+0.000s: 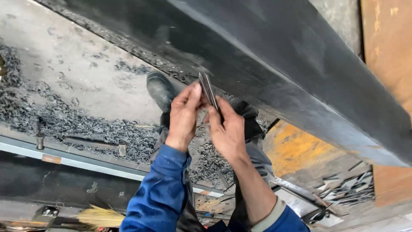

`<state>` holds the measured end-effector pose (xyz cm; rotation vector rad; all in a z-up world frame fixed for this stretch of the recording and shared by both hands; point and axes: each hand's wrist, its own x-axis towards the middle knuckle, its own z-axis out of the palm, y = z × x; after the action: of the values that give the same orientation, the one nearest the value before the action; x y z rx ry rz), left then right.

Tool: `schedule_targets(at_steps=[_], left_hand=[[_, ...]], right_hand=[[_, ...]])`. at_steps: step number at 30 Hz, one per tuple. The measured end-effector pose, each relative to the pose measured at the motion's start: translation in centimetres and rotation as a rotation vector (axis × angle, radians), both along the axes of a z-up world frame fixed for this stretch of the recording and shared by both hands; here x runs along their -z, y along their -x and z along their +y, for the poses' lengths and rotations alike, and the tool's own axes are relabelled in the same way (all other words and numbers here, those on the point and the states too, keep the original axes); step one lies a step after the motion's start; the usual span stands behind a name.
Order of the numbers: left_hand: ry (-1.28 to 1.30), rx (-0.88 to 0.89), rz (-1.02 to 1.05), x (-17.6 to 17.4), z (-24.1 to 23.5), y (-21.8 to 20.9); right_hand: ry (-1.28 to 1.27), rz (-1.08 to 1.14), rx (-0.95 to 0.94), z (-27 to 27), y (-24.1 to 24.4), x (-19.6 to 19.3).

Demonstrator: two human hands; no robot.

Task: The person scrapes debris off the surface of a large black steel beam using a small hand scraper, working along its length. They then walk across the workshop, pick up an angle grinder and a long metal bar, reposition the bar on the floor, and later press a heavy metal block against the beam while working on it.

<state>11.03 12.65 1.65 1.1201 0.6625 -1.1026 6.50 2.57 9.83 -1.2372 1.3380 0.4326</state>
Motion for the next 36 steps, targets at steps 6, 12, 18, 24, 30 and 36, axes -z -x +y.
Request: schedule_targets(at_steps=[6,12,18,24,30,36], left_hand=[[0.099,-0.086,-0.091,1.1,-1.7,-6.7],[0.121,-0.127,-0.088,3.8,-2.5,-7.6],[0.087,-0.107,-0.041,3.7,-2.9,-8.0],[0.107,-0.108,-0.027,3.5,-3.0,-8.4],[0.11,-0.127,0.003,3.7,-3.3,-8.2],[0.102,0.046,0.014,3.5,-2.7,-9.9]], right_hand=[[0.31,-0.168,-0.143,1.7,-5.3,2.1],[0.383,-0.19,-0.083,2.0,-8.2,2.4],[0.386,-0.049,-0.111,2.2,-8.9,2.2],[0.414,-0.032,-0.149,2.0,-9.2,2.1],[0.471,0.034,-0.17,2.2,-10.0,1.7],[0.743,0.044,-0.621,2.2,-11.4,0.4]])
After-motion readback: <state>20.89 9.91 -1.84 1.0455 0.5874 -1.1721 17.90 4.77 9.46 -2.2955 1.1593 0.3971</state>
